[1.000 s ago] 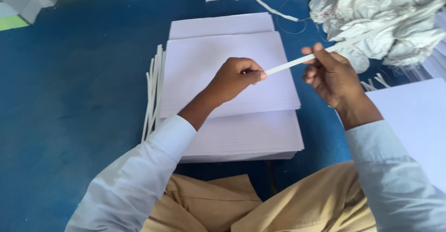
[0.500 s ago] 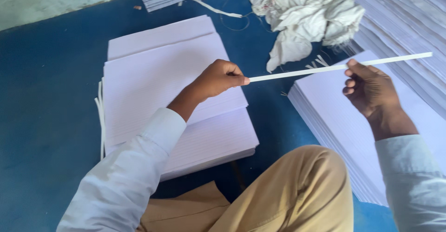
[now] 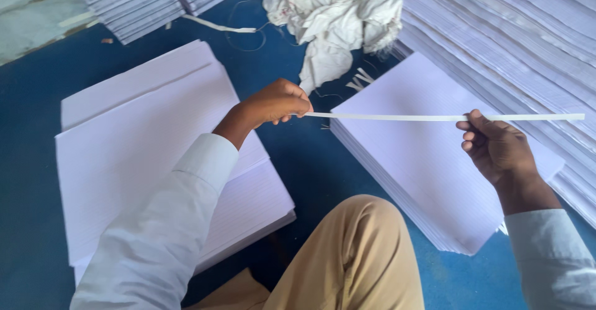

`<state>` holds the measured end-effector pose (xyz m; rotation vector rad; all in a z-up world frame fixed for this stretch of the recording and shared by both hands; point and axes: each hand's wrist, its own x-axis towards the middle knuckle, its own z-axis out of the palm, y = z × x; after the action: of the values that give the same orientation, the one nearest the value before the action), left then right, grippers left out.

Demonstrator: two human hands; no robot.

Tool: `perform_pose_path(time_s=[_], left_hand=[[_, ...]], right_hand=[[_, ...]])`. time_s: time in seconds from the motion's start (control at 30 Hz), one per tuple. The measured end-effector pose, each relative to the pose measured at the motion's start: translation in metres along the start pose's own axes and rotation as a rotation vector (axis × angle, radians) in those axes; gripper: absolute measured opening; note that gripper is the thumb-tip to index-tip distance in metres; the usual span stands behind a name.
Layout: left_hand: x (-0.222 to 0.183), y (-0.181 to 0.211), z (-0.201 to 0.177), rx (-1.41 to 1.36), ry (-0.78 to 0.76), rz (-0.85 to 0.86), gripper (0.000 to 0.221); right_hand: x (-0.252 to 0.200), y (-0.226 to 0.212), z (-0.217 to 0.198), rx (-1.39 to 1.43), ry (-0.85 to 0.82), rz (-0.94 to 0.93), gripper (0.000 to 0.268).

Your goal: The person folds stacks of lined paper in half, aligns the edges, and secures them with white plastic strips. The person then places the bound stacks onto a growing pile of finished notebooks.

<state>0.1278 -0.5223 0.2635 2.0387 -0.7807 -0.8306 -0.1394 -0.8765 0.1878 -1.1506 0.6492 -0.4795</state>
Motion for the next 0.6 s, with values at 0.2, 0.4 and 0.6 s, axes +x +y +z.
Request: perform_pose_path(time_s=[0.2,0.4,0.6], left_hand=[[0.040,0.012,0.014,0.095,-0.098,0.017,0.019],[0.069,0.011,0.013,0.160,-0.135,-0.057,0.020],[0.096,0.009,0.014,-0.163,-0.021,-0.196,0.026]], right_hand=[[-0.015,-0.004,-0.032,0.037,0.141,0.005,0.018],[-0.027,-0.001,-0.079,0.106,0.234,-0.056,0.013],[-0.037,0.019,-0.133,0.108,0.282,-0.041,0.012]])
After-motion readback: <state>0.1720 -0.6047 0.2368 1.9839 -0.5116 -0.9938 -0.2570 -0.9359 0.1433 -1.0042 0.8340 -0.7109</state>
